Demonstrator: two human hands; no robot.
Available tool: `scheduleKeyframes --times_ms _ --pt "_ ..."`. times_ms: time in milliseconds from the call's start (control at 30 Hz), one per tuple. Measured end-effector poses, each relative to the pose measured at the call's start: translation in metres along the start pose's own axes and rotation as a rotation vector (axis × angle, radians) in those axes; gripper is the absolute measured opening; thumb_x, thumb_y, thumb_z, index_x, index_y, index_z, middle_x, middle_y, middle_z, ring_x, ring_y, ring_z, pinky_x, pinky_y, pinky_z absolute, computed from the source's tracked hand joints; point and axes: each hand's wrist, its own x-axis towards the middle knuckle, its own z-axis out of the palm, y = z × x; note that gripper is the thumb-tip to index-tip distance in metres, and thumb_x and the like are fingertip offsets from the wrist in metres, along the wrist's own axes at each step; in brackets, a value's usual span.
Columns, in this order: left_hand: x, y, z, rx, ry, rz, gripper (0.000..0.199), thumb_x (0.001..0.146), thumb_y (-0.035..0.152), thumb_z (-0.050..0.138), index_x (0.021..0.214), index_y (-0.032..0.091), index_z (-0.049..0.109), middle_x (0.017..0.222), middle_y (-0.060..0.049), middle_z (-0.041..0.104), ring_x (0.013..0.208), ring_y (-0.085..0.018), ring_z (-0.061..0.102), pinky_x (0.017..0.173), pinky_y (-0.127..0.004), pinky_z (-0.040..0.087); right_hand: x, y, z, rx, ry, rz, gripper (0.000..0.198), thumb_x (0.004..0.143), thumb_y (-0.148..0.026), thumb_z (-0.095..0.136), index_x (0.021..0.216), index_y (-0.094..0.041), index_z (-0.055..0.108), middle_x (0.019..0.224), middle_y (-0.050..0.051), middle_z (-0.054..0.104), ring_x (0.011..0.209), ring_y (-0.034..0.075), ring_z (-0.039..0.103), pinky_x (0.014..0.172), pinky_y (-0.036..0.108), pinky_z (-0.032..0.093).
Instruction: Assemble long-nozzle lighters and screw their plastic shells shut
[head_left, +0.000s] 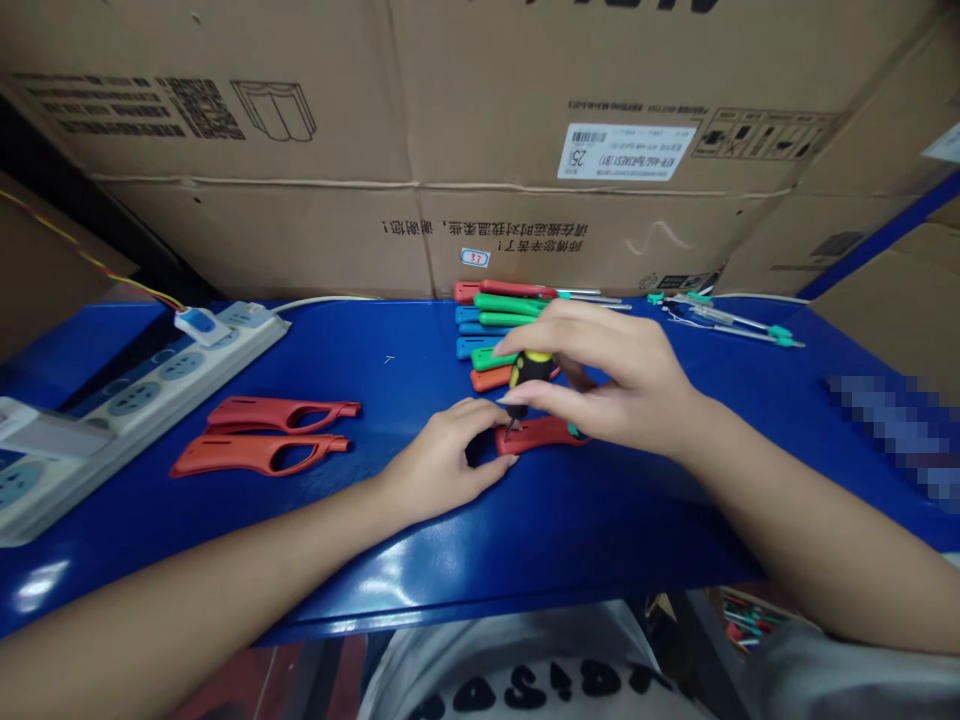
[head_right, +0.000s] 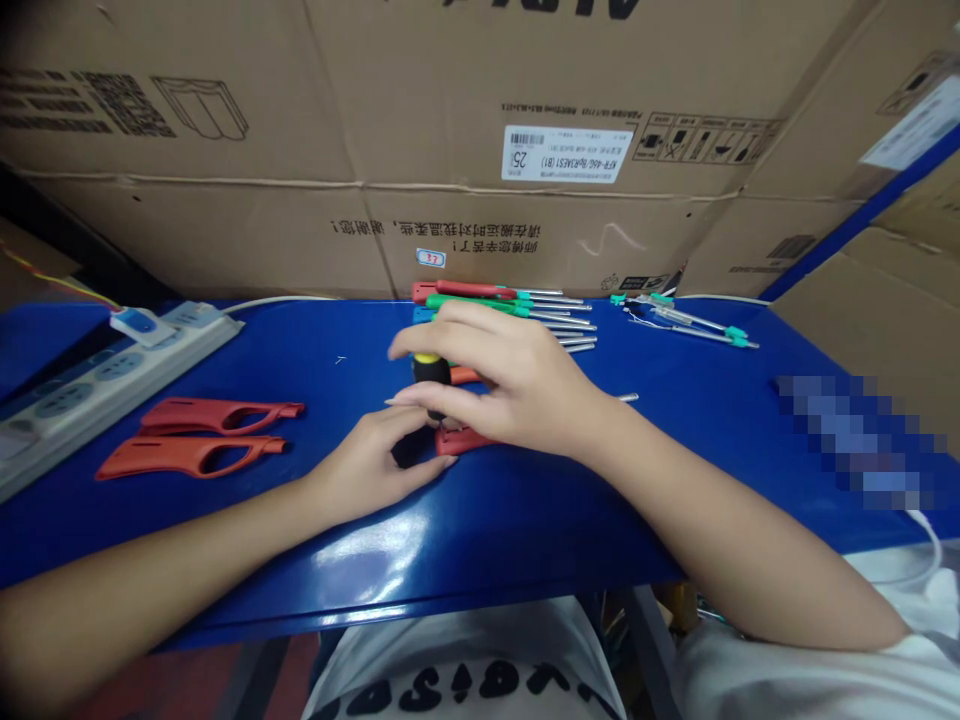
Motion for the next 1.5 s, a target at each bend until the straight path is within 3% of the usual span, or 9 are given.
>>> scheduleKeyframes --times_ms 100,267,433,600,800,967,1167,1367,1500 --pt "0.0 0.0 0.0 0.005 0.004 -0.002 0.021 0.086 0.018 0.072 0.106 0.018 0.066 0.106 -0.006 0.073 0.102 -0.021 0.068 0.092 -0.035 0.054 0.0 -0.002 0.0 -0.125 0.009 -0.037 0.025 0.097 -0.035 0.06 0.114 -0.018 0.069 0.107 0.007 0.074 0.097 0.019 0.07 0.083 0.03 0.055" --pt "0.0 0.001 -0.001 -0.012 -0.029 -0.027 0.022 0.086 0.017 0.071 0.107 0.02 0.066 0.109 -0.005 0.072 0.105 -0.021 0.067 0.095 -0.037 0.054 0.003 -0.002 -0.003 0.21 -0.061 0.079 0.023 0.102 -0.025 0.05 0.117 -0.017 0.066 0.109 0.006 0.074 0.094 0.014 0.069 0.076 0.025 0.055" --pt "0.0 0.001 -0.001 -0.014 -0.017 -0.024 0.019 0.086 0.018 0.071 0.105 0.019 0.064 0.106 -0.005 0.072 0.102 -0.021 0.067 0.094 -0.037 0.054 0.002 0.001 -0.009 -0.153 -0.025 -0.006 0.026 0.099 -0.037 0.057 0.11 -0.017 0.069 0.106 0.008 0.073 0.096 0.019 0.069 0.08 0.03 0.056" --pt "0.001 0.003 -0.003 -0.014 -0.036 -0.034 0.019 0.086 0.017 0.071 0.104 0.02 0.065 0.105 -0.005 0.072 0.101 -0.021 0.067 0.093 -0.038 0.054 0.003 -0.001 -0.009 0.103 -0.111 0.102 0.03 0.102 -0.021 0.044 0.126 -0.021 0.063 0.119 0.006 0.072 0.105 0.016 0.068 0.085 0.029 0.056" --pt "0.0 0.002 -0.001 -0.004 -0.01 -0.029 0.02 0.086 0.018 0.072 0.105 0.019 0.064 0.105 -0.005 0.072 0.101 -0.02 0.068 0.093 -0.036 0.054 -0.002 0.0 -0.002 -0.265 0.066 0.021 0.031 0.094 -0.045 0.063 0.109 -0.019 0.072 0.102 0.008 0.074 0.088 0.019 0.069 0.074 0.03 0.055" --pt "0.001 0.003 -0.002 -0.026 -0.033 -0.04 0.019 0.086 0.016 0.071 0.104 0.018 0.065 0.104 -0.005 0.071 0.101 -0.02 0.067 0.094 -0.036 0.053 0.003 -0.001 -0.004 0.065 -0.001 0.123 0.03 0.104 -0.023 0.043 0.121 -0.019 0.068 0.11 0.006 0.074 0.1 0.015 0.069 0.083 0.027 0.056" --pt "0.001 0.004 -0.001 -0.016 -0.019 -0.038 0.02 0.087 0.018 0.071 0.105 0.019 0.064 0.106 -0.006 0.072 0.101 -0.021 0.067 0.093 -0.037 0.054 0.0 0.001 -0.001 -0.143 0.066 0.077 0.025 0.096 -0.037 0.061 0.11 -0.02 0.072 0.105 0.007 0.074 0.093 0.018 0.069 0.083 0.031 0.056" --pt "0.001 0.002 -0.002 -0.02 -0.033 -0.046 0.02 0.086 0.018 0.071 0.105 0.02 0.066 0.107 -0.005 0.072 0.104 -0.022 0.068 0.095 -0.038 0.054 0.003 -0.006 -0.005 0.149 -0.065 0.112 0.03 0.102 -0.023 0.049 0.127 -0.02 0.065 0.112 0.006 0.073 0.097 0.015 0.069 0.089 0.029 0.055" --pt "0.001 0.001 0.0 -0.003 -0.011 -0.043 0.023 0.086 0.02 0.073 0.108 0.02 0.066 0.108 -0.006 0.073 0.103 -0.022 0.068 0.092 -0.039 0.055 0.002 -0.008 -0.006 -0.117 -0.042 0.079 0.03 0.097 -0.04 0.06 0.117 -0.019 0.07 0.11 0.009 0.073 0.1 0.02 0.069 0.085 0.031 0.056"
